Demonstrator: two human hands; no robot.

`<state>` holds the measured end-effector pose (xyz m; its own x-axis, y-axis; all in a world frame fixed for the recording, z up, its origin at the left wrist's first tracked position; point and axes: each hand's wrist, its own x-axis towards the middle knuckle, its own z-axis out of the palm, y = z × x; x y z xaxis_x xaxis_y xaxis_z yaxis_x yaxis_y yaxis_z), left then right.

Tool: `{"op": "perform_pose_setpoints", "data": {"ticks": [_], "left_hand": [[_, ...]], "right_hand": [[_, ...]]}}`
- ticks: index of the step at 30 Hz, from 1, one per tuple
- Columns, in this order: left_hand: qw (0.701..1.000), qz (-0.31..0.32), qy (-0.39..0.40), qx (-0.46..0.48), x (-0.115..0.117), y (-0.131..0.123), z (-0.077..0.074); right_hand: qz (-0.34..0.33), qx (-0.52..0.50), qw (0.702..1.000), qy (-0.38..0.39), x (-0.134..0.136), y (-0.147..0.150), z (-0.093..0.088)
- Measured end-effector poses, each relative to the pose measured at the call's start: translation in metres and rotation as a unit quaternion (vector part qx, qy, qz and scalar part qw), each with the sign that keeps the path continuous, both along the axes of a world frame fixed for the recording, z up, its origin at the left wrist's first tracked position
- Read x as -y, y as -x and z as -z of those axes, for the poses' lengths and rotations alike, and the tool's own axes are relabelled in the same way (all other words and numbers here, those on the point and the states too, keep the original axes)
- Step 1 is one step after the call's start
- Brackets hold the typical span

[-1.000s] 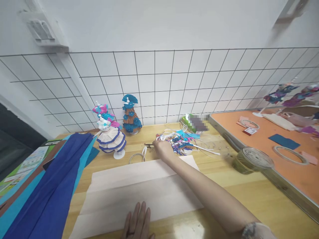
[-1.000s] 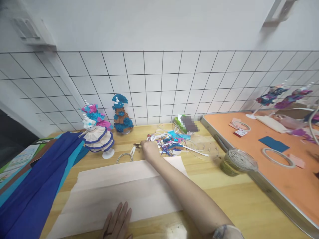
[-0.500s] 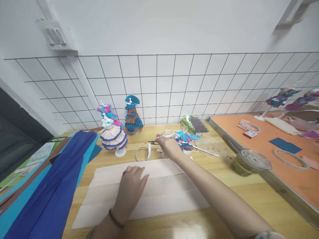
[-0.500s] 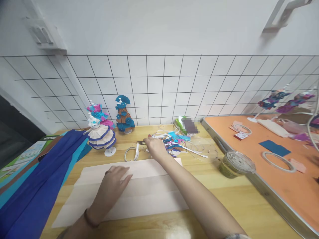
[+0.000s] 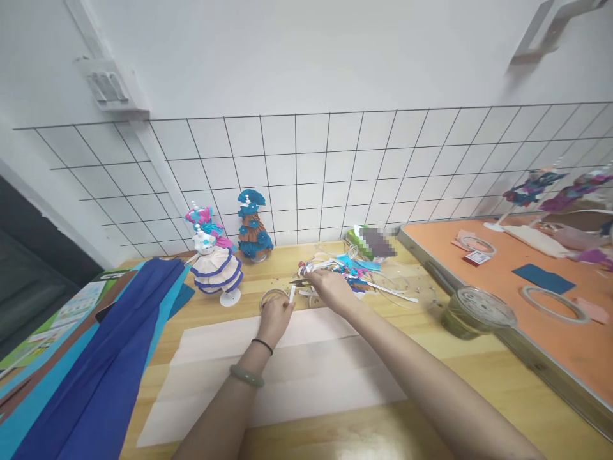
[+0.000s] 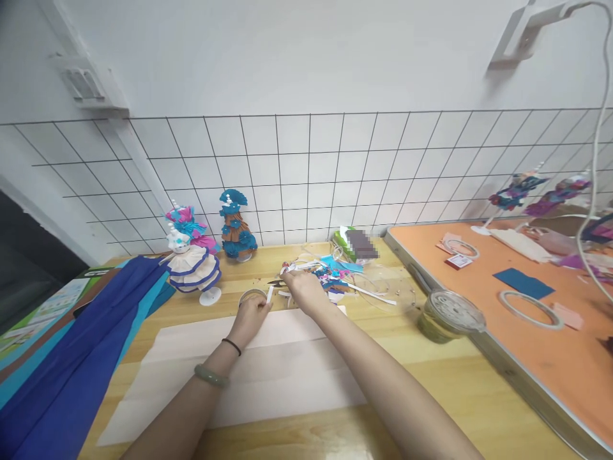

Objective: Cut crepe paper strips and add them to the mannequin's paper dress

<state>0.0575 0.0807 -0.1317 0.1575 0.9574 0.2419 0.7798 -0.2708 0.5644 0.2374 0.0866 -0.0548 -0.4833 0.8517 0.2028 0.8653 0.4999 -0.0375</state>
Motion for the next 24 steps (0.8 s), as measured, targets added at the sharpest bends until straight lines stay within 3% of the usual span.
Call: {"op": "perform_pose_setpoints", "data": {"ticks": [9,16,19,24], "left_hand": [[1.0,-0.02,0.016,0.017,-0.008,-0.003,0.007],[0.999,-0.032,0.016,-0.005,-0.009,-0.003,0.007],[0.999,-0.042,0.021,-0.024,-0.018,-0.001,0.008],[0.997,-0.046,0.021,-0.059,-0.038,0.01,0.004]], "right_hand": [[-0.055,-0.009,0.998,-0.006,-0.011,-0.018,-0.036],[-0.009,-0.095,0.994,-0.044,0.004,-0.042,-0.068],[0.034,-0.223,0.974,0.0,0.03,-0.057,-0.058],[0.094,-0.379,0.903,0.179,0.085,-0.079,-0.004]]}}
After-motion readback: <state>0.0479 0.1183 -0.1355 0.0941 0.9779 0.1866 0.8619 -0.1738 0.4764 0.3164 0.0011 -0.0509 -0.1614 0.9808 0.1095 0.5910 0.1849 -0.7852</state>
